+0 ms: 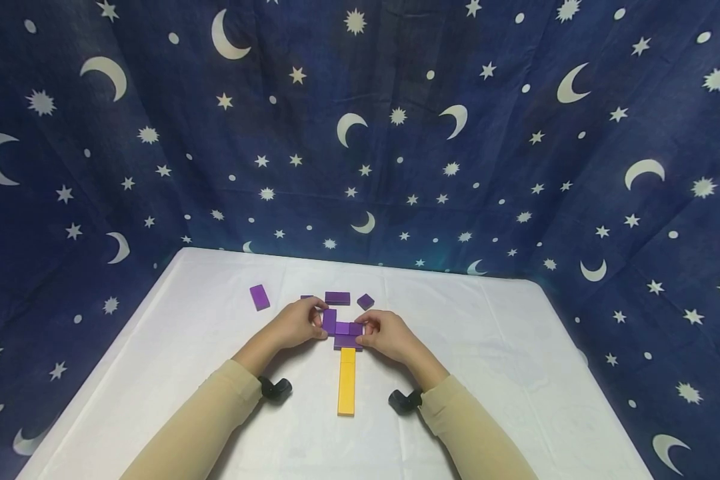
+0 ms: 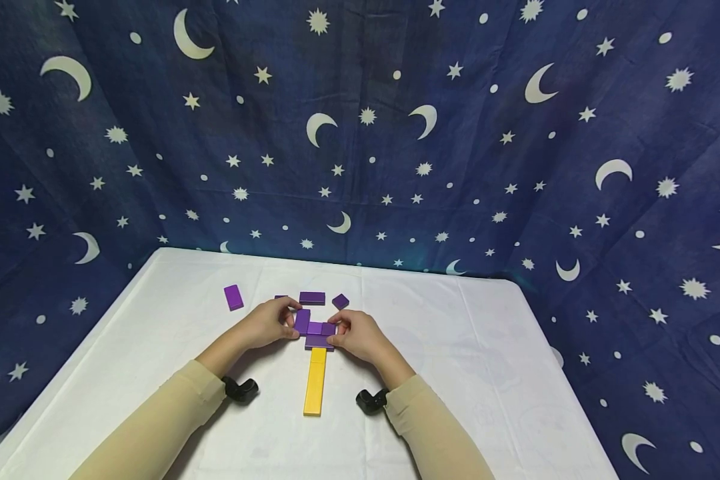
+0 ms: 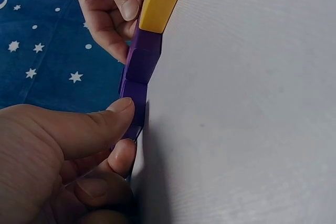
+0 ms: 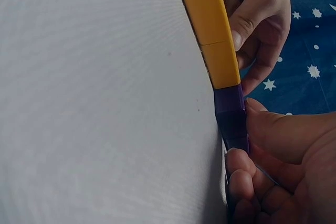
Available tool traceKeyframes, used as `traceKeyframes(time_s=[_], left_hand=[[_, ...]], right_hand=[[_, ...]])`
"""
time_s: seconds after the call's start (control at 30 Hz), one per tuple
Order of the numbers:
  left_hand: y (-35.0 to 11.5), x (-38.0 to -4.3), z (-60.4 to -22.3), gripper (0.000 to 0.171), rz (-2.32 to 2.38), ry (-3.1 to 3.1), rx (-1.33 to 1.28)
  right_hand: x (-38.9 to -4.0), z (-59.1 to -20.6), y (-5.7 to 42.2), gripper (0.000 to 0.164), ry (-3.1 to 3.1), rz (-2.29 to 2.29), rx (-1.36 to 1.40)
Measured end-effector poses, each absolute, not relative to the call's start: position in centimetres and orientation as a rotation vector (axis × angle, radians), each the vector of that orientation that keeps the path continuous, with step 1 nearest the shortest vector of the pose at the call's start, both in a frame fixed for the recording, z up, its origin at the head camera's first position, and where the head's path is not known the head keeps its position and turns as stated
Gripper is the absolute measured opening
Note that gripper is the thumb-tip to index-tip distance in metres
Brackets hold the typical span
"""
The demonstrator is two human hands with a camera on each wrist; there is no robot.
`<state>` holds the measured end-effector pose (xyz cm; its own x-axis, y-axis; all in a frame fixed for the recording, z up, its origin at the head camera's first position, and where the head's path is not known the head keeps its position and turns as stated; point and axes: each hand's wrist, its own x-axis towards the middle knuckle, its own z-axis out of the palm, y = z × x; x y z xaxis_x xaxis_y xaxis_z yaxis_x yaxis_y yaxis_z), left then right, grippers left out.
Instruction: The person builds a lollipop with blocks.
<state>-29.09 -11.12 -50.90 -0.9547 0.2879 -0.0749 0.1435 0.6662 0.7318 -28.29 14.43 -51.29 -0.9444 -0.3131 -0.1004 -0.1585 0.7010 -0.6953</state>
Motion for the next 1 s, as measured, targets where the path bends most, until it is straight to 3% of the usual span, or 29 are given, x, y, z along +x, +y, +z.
traceKeyframes(time_s=[0.3,0.6,1.0], left_hand=[[-11.7,-29.0,-50.7,0.072,1.181,2.664,0.355],[-13.6,-30.1,-49.5,0.059,1.226,2.752,0.272],[-14.5,-31.6,-49.9,0.054,1.223,2.766,0.172]], right_hand=[[-28.2,-51.6,14.5,0.036,2.673,-1.095,-0.392],[-28.2,-51.6,14.6,0.035,2.687,-1.094,-0.393],[-28.2,-51.3,14.6,0.035,2.693,-1.079,-0.405]])
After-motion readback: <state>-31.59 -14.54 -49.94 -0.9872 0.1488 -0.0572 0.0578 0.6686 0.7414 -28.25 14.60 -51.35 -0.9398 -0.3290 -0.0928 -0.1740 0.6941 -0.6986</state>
